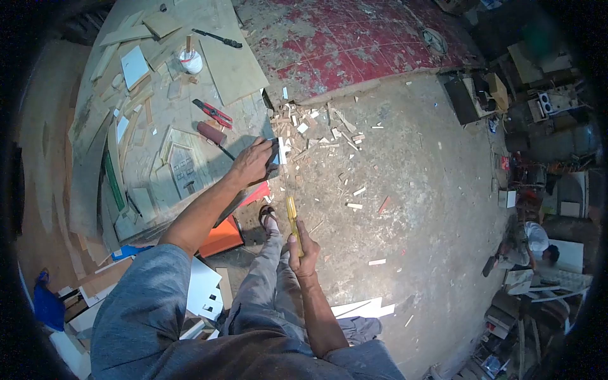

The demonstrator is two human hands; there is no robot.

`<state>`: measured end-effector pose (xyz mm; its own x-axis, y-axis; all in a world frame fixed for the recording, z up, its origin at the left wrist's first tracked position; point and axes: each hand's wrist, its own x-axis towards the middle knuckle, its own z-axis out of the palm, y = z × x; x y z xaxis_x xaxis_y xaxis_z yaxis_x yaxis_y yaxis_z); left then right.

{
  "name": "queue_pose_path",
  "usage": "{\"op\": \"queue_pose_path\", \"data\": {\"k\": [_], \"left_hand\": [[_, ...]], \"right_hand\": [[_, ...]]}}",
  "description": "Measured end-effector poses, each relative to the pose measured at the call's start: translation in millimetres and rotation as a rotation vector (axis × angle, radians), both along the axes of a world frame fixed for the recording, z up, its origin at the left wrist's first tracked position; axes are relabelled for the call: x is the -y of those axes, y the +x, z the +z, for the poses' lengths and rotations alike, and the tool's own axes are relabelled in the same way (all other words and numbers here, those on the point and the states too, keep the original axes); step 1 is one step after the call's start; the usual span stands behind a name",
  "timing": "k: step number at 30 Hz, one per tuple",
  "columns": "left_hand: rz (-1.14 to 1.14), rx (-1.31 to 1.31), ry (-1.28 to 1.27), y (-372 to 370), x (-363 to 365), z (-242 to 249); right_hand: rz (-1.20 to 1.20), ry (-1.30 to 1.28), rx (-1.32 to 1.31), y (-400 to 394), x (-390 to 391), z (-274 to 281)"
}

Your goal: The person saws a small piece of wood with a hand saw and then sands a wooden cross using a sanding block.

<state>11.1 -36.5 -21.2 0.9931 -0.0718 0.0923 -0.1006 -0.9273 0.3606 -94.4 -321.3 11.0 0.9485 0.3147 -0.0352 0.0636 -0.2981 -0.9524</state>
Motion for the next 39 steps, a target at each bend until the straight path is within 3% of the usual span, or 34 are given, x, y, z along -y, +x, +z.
{"op": "queue_pose_path", "data": {"k": [6,10,13,15,17,18,22,26,30,33,34,35,37,39], "left_hand": [[-0.002,-0.153,0.123,3,-1,-2],[-0.01,-0.031,0.075,2,-3,-5],[-0.005,-0.053,-0.049,0,1,11],[-0.006,-0.067,-0.009,1,1,9],[-0.006,-0.076,0.03,2,-5,1],[-0.035,-0.064,0.035,5,-8,-9],[-0.023,-0.053,-0.001,-4,3,6],[-0.04,0.039,0.041,1,-9,-22],[-0.045,-0.011,0.016,-3,-5,-7],[-0.021,-0.012,-0.017,0,-5,-1],[-0.016,0.001,-0.016,6,-9,0],[-0.024,0.026,0.004,6,-9,-2],[-0.041,0.035,0.013,-5,-6,-8],[0.005,0.214,-0.023,-7,-10,-9]], "right_hand": [[0.074,-0.033,-0.069,42,-25,14],[0.024,0.048,0.0,12,-11,6],[0.043,0.005,0.107,37,-36,4],[0.057,0.015,0.028,48,-45,4],[0.018,0.066,0.133,29,-28,-13],[0.004,0.117,-0.009,19,-22,2],[0.06,0.007,0.04,63,-63,23],[0.012,0.048,0.033,28,-34,17],[0.069,-0.039,0.033,64,-69,35],[0.046,0.004,0.012,43,-50,47],[0.028,-0.006,-0.199,34,-40,60],[0.034,-0.012,-0.199,41,-45,61],[0.066,-0.039,-0.079,58,-61,63],[0.054,-0.053,0.041,61,-60,51]]}}
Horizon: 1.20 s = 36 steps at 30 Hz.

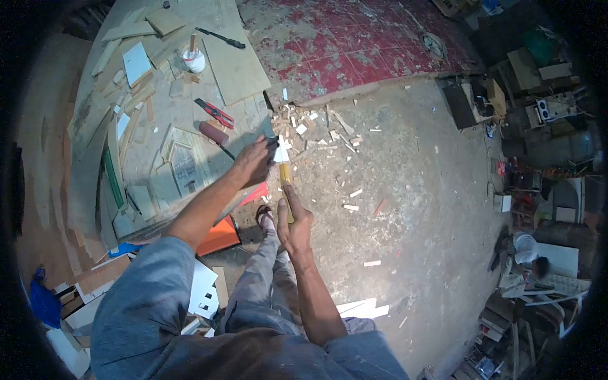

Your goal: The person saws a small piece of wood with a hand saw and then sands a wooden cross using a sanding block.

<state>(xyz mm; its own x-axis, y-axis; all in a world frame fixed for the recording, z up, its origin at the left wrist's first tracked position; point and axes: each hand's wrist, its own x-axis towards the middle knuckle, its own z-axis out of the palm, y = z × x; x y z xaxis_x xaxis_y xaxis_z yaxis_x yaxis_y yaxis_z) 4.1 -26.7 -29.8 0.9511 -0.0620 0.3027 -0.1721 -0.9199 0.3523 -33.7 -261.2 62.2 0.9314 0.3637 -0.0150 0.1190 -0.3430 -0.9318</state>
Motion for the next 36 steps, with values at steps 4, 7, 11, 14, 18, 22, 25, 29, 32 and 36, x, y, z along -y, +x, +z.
{"op": "queue_pose_path", "data": {"k": [4,7,11,14,18,22,25,29,32,36], "left_hand": [[-0.025,-0.243,0.023,11,-2,-5],[-0.009,-0.208,0.087,13,1,-1],[-0.03,-0.293,0.11,10,1,12],[-0.044,-0.314,0.083,6,3,9],[-0.012,-0.303,0.023,9,0,-9],[-0.007,-0.409,0.037,9,3,-7],[0.005,-0.243,0.022,7,5,2],[0.062,-0.306,-0.041,0,11,5],[0.101,-0.296,0.019,-3,13,-12],[0.099,-0.359,0.073,1,17,-3]], "right_hand": [[0.018,0.023,-0.062,-9,11,6],[0.029,-0.037,-0.245,2,12,21],[0.0,-0.01,-0.304,-17,33,17],[0.01,0.036,-0.18,6,10,10],[-0.013,0.059,-0.099,2,-1,5],[0.052,-0.024,0.01,14,-6,-5],[0.049,0.041,-0.051,32,-22,-4],[0.075,0.004,-0.055,28,-15,-2],[0.085,-0.021,-0.117,28,-16,15],[0.098,-0.058,-0.148,32,-16,22]]}}
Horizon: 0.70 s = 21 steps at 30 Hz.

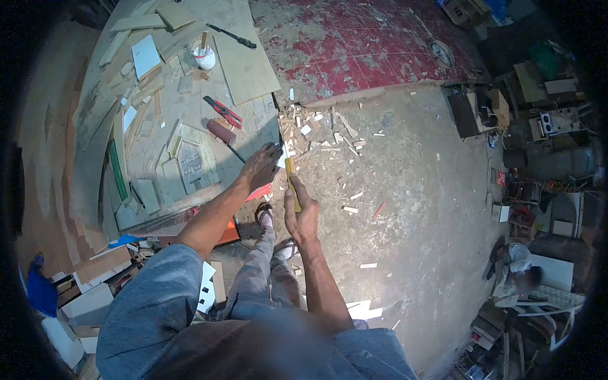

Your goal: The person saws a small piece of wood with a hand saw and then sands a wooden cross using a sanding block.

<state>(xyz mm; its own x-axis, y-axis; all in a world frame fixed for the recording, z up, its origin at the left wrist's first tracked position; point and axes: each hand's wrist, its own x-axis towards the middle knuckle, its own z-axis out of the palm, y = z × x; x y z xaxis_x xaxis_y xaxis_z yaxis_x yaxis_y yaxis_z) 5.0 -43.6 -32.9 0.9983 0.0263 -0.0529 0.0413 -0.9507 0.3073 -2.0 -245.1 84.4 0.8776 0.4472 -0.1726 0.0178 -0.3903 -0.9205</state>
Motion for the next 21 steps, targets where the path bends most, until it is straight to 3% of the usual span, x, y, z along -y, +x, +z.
{"op": "queue_pose_path", "data": {"k": [3,10,14,16,18,20,21], "left_hand": [[0.031,0.004,-0.045,-3,4,6],[0.081,0.07,-0.157,-4,1,-1],[0.048,0.148,-0.081,8,-6,-3],[0.021,0.175,-0.043,-2,-1,-15],[0.08,0.163,-0.169,1,-5,-18],[-0.04,0.14,0.107,4,-3,-11],[-0.055,0.011,0.138,8,-3,-2]], "right_hand": [[-0.009,-0.014,0.131,-5,4,-2],[0.006,-0.041,0.123,1,-7,16],[-0.012,-0.051,0.21,-12,10,10],[-0.043,-0.057,0.042,-20,10,26],[0.014,-0.072,0.167,-14,-1,30],[-0.002,-0.103,0.119,-17,5,39],[-0.005,-0.085,0.135,-20,17,35]]}}
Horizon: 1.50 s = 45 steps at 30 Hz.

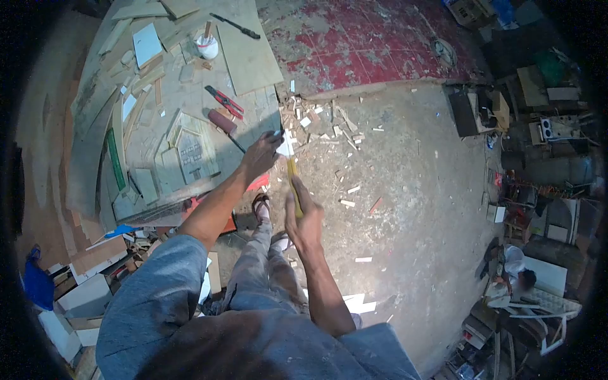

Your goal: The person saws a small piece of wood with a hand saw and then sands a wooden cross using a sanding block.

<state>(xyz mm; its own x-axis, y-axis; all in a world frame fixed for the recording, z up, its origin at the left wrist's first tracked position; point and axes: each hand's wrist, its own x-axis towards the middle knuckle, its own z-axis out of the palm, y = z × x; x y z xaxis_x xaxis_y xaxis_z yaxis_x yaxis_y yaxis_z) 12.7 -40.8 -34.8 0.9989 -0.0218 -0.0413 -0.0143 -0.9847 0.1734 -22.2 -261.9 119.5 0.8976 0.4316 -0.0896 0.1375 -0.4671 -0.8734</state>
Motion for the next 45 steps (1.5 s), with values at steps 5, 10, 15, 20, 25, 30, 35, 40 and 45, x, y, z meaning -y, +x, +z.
{"op": "queue_pose_path", "data": {"k": [5,10,15,20,25,30,35,40,45], "left_hand": [[0.052,0.117,-0.167,-5,5,-11],[0.138,0.174,-0.245,-4,4,-15],[0.11,0.255,-0.166,-5,7,-34],[0.109,0.088,-0.22,-17,15,-25],[0.052,-0.023,-0.08,7,-4,-33],[0.127,0.104,-0.18,2,0,-22],[0.161,0.169,-0.166,-1,1,-25],[0.185,0.141,-0.212,-4,9,-6],[0.134,0.18,-0.172,2,1,-31]], "right_hand": [[0.006,-0.02,-0.119,5,20,23],[0.039,-0.083,-0.084,12,7,44],[0.036,-0.043,-0.003,17,-14,36],[-0.017,-0.055,-0.161,10,-3,35],[0.046,-0.011,-0.084,41,-30,27],[0.043,-0.004,-0.005,23,-6,32],[0.081,-0.047,0.0,50,-39,19],[0.057,-0.007,-0.034,49,-36,18],[0.078,0.022,0.067,34,-17,29]]}}
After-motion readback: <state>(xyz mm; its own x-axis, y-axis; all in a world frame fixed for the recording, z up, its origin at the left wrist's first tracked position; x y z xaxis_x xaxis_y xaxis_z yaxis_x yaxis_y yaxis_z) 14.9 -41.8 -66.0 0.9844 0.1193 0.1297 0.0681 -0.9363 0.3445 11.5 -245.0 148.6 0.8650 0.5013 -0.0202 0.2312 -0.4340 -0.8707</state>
